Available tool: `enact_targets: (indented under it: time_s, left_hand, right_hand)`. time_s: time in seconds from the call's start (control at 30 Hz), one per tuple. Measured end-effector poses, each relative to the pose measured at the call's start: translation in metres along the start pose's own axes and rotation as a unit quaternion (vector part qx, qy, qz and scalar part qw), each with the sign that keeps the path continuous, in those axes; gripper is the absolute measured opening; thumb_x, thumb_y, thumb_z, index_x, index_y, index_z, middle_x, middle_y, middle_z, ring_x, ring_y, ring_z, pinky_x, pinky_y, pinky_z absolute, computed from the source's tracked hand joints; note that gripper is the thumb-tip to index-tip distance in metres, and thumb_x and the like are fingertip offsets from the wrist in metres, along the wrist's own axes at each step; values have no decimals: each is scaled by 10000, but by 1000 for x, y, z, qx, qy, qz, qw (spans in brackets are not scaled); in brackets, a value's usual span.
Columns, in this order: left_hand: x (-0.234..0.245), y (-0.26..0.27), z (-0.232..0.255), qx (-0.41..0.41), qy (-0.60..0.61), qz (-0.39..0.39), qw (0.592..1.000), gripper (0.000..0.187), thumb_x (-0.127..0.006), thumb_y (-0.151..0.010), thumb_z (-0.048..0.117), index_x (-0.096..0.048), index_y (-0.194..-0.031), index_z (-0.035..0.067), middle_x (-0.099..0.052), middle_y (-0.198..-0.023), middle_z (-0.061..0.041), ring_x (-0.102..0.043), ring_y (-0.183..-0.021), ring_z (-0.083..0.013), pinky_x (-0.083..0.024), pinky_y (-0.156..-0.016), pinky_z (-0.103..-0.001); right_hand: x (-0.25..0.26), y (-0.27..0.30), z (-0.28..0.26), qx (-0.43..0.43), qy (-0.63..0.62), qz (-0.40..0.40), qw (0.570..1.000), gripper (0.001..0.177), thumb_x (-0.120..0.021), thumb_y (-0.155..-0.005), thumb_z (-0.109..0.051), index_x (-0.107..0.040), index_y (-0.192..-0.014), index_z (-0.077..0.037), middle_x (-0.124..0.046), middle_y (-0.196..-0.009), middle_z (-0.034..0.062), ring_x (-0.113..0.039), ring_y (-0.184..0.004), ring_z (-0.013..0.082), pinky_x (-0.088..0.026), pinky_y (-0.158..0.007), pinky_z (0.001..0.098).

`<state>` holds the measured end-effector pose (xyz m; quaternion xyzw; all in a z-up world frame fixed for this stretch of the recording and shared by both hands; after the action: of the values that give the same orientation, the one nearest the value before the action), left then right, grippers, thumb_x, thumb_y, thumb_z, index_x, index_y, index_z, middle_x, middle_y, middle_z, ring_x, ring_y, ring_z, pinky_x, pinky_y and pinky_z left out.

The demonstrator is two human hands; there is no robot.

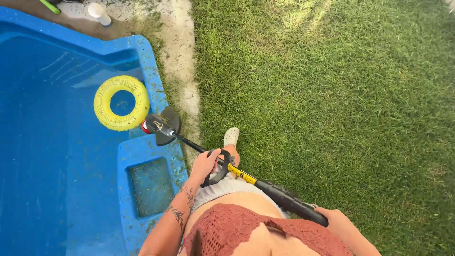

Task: Using a string trimmer to edge the grass around a swimming pool and along a wall.

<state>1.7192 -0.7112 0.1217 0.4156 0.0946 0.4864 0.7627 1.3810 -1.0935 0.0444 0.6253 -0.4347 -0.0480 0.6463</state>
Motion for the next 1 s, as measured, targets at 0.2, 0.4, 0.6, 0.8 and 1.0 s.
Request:
enact_targets:
  time_s: [0.2, 0.4, 0.6, 0.8, 1.0]
  left_hand:
    - [7, -138, 111, -8, -4, 0, 1000, 529, -554, -980, 467, -513, -602, 100, -520, -553, -17, -484, -469, -159, -451, -601, -313]
    - [37, -260, 250, 7, 50, -49, 997, 489, -587, -999, 437, -499, -657, 99, -503, -592, -29, -441, -508, -151, -444, -600, -312]
    - [38, -365, 392, 2, -27, -108, 994, 360, -679, -941, 404, -529, -769, 125, -542, -688, -28, -456, -577, -140, -411, -592, -295]
    - [0, -507, 540, -54, -117, -197, 972, 453, -645, -985, 384, -463, -673, 111, -560, -621, -63, -462, -507, -144, -379, -505, -273]
    - [-13, -650, 667, -97, -195, -206, 954, 623, -539, -969, 641, -440, -612, 140, -515, -548, -33, -465, -474, -153, -434, -613, -300]
  right_hand:
    - [158, -90, -42, -55, 41, 23, 997, 450, -570, -875, -191, -689, -1205, -474, -808, -863, -52, -703, -708, 128, -526, -692, 255]
    - [376, -76, -178, -127, -33, 38, 991, 255, -771, -765, -439, -848, -999, -371, -800, -753, -89, -674, -691, 65, -513, -725, 181]
    - [420, -172, -160, -166, -125, -36, 978, 447, -774, -755, -362, -769, -1199, -311, -838, -893, 15, -699, -761, 166, -516, -773, 252]
    - [450, -316, -84, -223, -144, -23, 964, 754, -741, -795, -421, -527, -1516, -365, -833, -1206, 66, -798, -1019, 245, -545, -952, 298]
    - [502, -430, -121, -75, -577, 151, 799, 259, -634, -921, 48, -779, -1136, 60, -803, -1105, 221, -679, -1022, 277, -467, -976, 388]
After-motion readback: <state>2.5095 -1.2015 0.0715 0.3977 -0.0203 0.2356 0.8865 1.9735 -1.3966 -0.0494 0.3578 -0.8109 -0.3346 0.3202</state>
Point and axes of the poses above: each hand's wrist, its own y-axis away from the middle knuckle, its own x-axis out of the back of the hand, z = x × y, the point moved 10 cm from there along -y, towards the middle knuckle
